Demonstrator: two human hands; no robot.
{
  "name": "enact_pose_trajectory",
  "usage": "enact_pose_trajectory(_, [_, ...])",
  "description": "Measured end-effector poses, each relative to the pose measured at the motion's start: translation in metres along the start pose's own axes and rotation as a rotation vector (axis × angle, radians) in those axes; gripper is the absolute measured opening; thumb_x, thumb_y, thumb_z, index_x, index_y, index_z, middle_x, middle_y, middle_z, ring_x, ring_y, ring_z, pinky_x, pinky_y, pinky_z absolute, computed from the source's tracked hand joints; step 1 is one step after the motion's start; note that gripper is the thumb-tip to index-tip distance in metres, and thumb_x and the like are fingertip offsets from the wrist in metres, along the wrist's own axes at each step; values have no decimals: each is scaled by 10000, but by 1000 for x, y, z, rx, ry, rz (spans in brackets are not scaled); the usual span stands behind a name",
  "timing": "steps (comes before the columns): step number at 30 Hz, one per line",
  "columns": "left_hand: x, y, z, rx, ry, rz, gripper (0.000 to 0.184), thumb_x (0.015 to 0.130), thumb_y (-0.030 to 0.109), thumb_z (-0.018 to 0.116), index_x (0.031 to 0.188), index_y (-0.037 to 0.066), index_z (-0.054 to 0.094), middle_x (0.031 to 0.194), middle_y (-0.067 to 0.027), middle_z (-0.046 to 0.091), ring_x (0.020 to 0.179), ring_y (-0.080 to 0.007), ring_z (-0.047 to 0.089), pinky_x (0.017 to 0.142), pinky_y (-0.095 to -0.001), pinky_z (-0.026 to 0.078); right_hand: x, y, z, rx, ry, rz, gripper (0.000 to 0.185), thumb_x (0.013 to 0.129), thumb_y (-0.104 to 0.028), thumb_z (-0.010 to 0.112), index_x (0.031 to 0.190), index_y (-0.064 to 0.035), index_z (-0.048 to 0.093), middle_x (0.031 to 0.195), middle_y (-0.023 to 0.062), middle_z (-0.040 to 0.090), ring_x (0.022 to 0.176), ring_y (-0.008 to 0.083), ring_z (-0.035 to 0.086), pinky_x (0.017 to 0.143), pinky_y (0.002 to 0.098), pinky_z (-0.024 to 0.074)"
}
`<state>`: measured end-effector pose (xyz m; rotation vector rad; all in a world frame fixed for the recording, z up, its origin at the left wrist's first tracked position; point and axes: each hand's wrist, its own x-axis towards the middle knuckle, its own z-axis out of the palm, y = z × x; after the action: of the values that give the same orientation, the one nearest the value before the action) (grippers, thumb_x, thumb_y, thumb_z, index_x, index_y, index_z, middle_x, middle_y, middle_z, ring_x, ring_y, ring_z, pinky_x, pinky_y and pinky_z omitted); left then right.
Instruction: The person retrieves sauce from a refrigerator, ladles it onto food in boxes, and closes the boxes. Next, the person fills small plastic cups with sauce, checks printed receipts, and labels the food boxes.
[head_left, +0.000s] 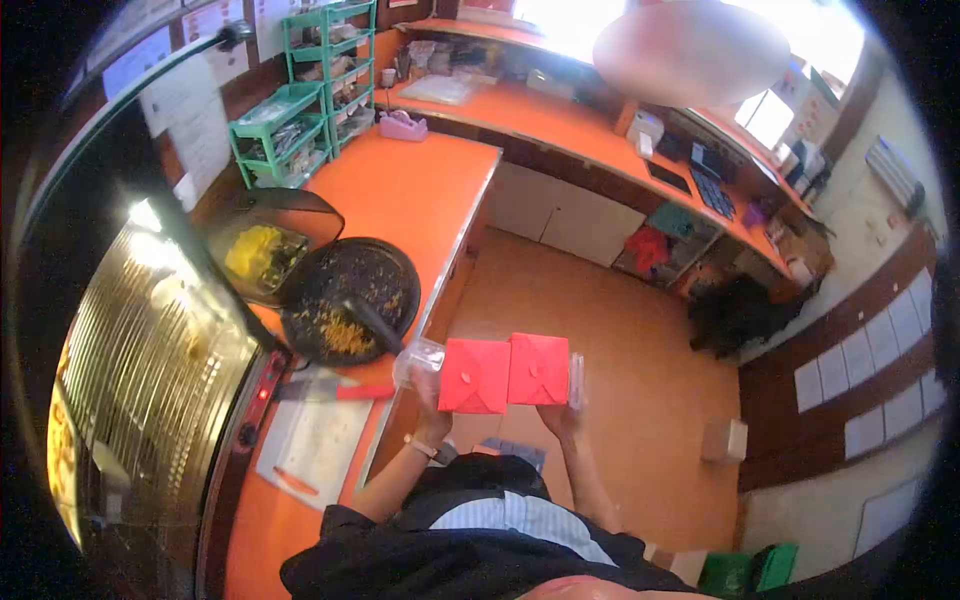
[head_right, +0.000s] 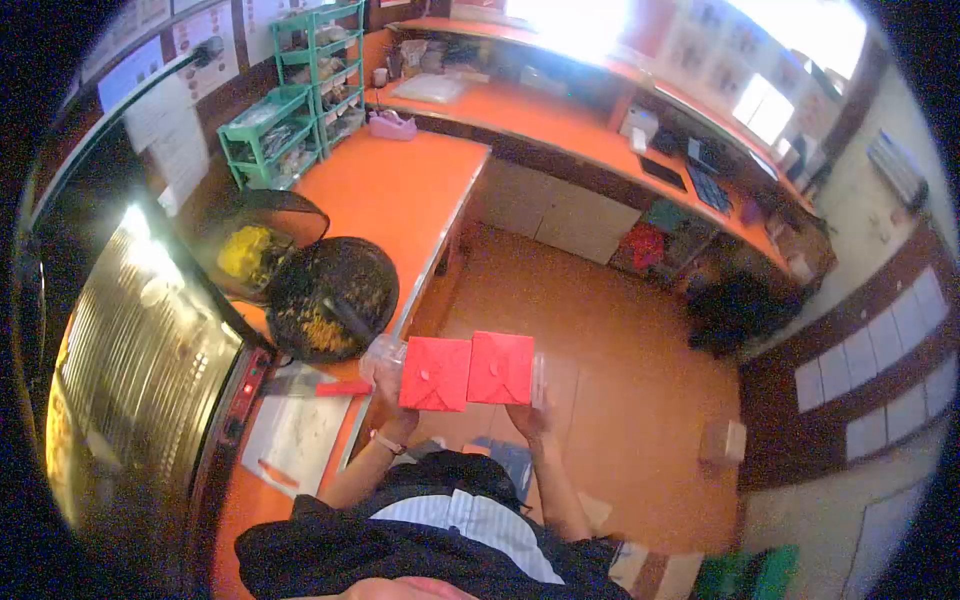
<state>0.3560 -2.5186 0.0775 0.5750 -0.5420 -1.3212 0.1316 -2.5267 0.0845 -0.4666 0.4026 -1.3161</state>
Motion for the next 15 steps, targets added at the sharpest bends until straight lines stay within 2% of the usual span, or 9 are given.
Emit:
enact_pose_trajectory(1, [32, -3, 7, 1, -7, 12, 611, 937, 549, 242, 1305, 78, 369, 1291, -67, 441, 1207, -191, 418, 1027, -375, 329, 32, -10, 3, -10, 60, -18, 615, 910, -501, 385, 1372, -98, 333, 1396, 89, 374, 1301, 264, 323, 1060, 472, 264])
enact_pose_trajectory(3, [94, -8, 21, -25, -14, 35, 599, 941, 543, 238, 1299, 83, 377, 1277, -54, 454, 1196, -180, 432, 1023, -367, 334, 95, -25, 5, -12, -13, -81, 614, 919, -516, 351, 1372, -100, 330, 1400, 74, 368, 1295, 252, 332, 1064, 460, 258])
enact_pose_trajectory(4, [127, -23, 16, -81, 64, 45, 523, 953, 486, 279, 1295, 101, 371, 1275, -44, 448, 1167, -205, 453, 993, -390, 376, 130, -30, 0, -6, -16, -72, 614, 919, -516, 351, 1372, -100, 330, 1400, 74, 368, 1295, 252, 332, 1064, 460, 258])
enact_pose_trajectory(5, [157, -27, 20, -78, 69, 55, 523, 953, 486, 279, 1295, 101, 371, 1275, -44, 448, 1167, -205, 453, 993, -390, 376, 169, -37, -13, 16, -49, 7, 600, 923, -512, 339, 1377, -119, 325, 1406, 63, 359, 1297, 248, 328, 1063, 459, 258])
enact_pose_trajectory(8, [241, -47, 13, 145, 268, 151, 598, 926, 558, 273, 1305, 109, 384, 1298, -49, 440, 1184, -211, 444, 1008, -401, 359, 281, -46, -27, -35, -138, 138, 575, 933, -499, 313, 1390, -149, 303, 1419, 51, 338, 1301, 243, 321, 1061, 457, 262])
enact_pose_trajectory(10, [299, -76, -15, -172, 324, 13, 612, 911, 558, 328, 1315, 100, 376, 1327, -59, 432, 1195, -207, 454, 1022, -377, 345, 361, -49, -27, -118, -215, 218, 564, 939, -489, 298, 1398, -161, 287, 1426, 49, 325, 1303, 241, 318, 1060, 456, 265])
enact_pose_trajectory(13, [371, -81, -5, -319, 480, 170, 627, 907, 564, 331, 1332, 105, 360, 1345, -58, 414, 1215, -211, 434, 1035, -378, 329, 486, -34, -27, -163, -348, 401, 559, 946, -477, 279, 1404, -156, 262, 1425, 62, 322, 1286, 243, 344, 1049, 452, 287])
enact_pose_trajectory(15, [420, -72, 13, -451, 591, 302, 642, 902, 570, 334, 1348, 109, 344, 1364, -58, 395, 1235, -215, 413, 1047, -380, 314, 567, -11, -34, -518, -495, 307, 561, 947, -484, 271, 1395, -145, 272, 1405, 61, 344, 1260, 240, 374, 1035, 455, 303])
